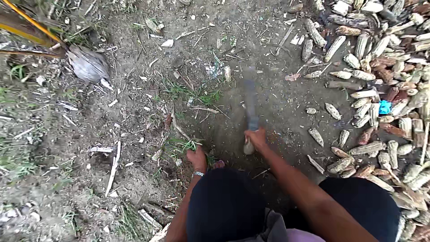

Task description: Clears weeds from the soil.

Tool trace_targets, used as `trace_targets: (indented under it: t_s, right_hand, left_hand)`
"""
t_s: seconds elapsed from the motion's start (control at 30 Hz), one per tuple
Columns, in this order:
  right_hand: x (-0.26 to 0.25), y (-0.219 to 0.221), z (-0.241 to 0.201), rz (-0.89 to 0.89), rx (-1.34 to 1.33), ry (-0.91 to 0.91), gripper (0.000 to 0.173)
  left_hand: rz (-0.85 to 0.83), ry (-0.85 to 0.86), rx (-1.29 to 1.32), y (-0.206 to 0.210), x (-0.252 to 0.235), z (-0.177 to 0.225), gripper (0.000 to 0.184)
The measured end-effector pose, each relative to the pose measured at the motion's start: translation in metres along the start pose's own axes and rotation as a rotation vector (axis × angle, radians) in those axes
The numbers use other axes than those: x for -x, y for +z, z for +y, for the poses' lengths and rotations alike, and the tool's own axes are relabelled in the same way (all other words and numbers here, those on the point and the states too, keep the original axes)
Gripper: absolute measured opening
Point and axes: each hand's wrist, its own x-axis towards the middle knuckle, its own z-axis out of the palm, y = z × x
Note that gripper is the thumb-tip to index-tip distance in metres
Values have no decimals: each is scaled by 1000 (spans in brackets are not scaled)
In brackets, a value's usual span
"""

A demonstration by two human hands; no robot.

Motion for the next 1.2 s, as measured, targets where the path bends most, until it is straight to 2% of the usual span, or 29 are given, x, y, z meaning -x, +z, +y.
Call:
trace_targets:
  t_s: [0.07,0.1,0.2,0.23,0.3,0.37,0.4,0.43,0.47,0.57,0.6,0.67,0.7,0.77,0.83,0.87,0.9,0.93,1.0,1.03,1.13,1.2]
  right_hand:
    - [3,-7,6,-182,395,-22,66]
    - [5,-18,9,-214,523,-59,71]
    - [5,-64,9,-207,738,-129,73]
    - [5,-74,7,-164,708,-127,70]
    - [7,-70,1,-9,424,-83,58]
    - [-3,-35,-11,131,-39,-49,39]
    - [-9,-14,-18,129,-200,-29,31]
    - [-13,2,-23,77,-229,-17,28]
    - [-15,12,-23,-14,-101,-22,30]
    - [-11,4,-25,-315,540,-75,62]
    - [-10,-7,-25,-344,650,-96,68]
    - [-8,-34,-27,-318,714,-126,67]
    - [-7,-44,-28,-275,666,-126,64]
    - [-6,-47,-26,-120,368,-101,50]
    - [-13,-24,-25,33,-92,-39,34]
    - [-15,-7,-25,56,-256,-7,29]
    - [-14,7,-22,32,-292,21,28]
    - [-10,14,-16,-37,-181,38,32]
    - [3,14,1,-194,173,37,53]
    - [9,7,6,-219,303,15,60]
    - [6,-32,2,-205,591,-66,69]
    - [-4,-46,-17,-146,577,-100,64]
  left_hand:
    - [-4,24,60,3,-6,2,38]
    - [2,21,68,2,-8,4,37]
    - [32,1,92,-1,-8,6,33]
    - [34,-8,113,1,-8,1,32]
    - [23,-32,141,2,-4,-10,33]
    - [26,-42,143,5,-2,-13,30]
    - [26,-47,144,5,-2,-12,30]
    - [27,-47,153,4,-3,-10,30]
    - [33,-37,167,2,-3,-8,29]
    - [59,-16,160,1,-4,5,25]
    - [57,-16,152,1,-3,8,26]
    - [48,-12,146,3,-2,7,25]
    - [36,-4,156,4,-3,3,25]
    - [5,-1,178,9,-2,-8,22]
    - [-22,-4,195,14,0,-12,19]
    - [-24,4,200,15,0,-12,17]
    - [-24,17,202,16,0,-10,16]
    - [-22,23,194,17,-1,-8,15]
    - [-28,12,171,13,-1,3,24]
    - [-23,11,163,12,-2,6,26]
    - [-14,19,164,10,-3,1,24]
    - [-17,9,161,10,-3,-6,24]
